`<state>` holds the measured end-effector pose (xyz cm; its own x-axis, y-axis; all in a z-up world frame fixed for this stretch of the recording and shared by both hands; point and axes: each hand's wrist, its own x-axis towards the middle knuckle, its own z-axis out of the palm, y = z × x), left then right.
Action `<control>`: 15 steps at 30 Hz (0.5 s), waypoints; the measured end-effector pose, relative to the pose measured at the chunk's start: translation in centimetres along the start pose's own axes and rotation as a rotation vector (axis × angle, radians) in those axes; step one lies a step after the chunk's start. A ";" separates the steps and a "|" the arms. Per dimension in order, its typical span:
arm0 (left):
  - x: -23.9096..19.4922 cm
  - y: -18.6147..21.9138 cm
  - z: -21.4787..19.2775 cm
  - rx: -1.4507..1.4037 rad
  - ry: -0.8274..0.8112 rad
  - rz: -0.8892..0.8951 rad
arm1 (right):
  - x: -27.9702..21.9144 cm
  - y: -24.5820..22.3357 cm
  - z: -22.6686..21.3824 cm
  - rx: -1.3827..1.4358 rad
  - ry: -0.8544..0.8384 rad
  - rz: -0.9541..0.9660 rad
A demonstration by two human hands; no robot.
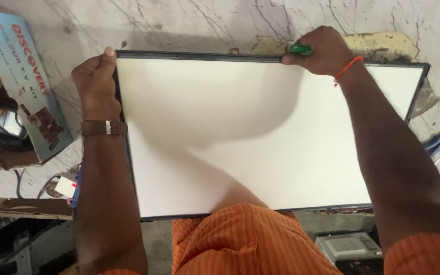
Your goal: The person aligns and secures a black plastic frame onto a white rectangular panel using a green screwdriver. They insert screws into the frame corners and tighten them to attach the frame to the panel.
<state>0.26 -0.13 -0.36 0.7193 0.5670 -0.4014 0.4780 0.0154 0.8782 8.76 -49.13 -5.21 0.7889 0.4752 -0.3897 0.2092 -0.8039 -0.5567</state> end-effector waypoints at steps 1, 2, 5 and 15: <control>0.2 -0.2 0.4 0.006 0.042 0.014 | 0.1 0.3 0.2 -0.041 0.036 -0.086; 0.3 -0.3 0.7 0.011 0.087 0.027 | 0.3 0.3 0.4 -0.101 0.022 -0.067; -0.2 0.3 1.6 -0.010 0.122 0.091 | 0.9 -0.3 0.8 -0.200 -0.001 -0.005; -6.0 4.7 -0.3 0.180 0.036 -0.028 | -8.6 11.5 -2.1 0.075 0.562 -0.038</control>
<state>-1.95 -3.23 6.24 0.6871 0.5980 -0.4128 0.5828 -0.1143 0.8045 5.57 -63.24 -6.69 0.9723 0.2232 0.0702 0.2176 -0.7526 -0.6214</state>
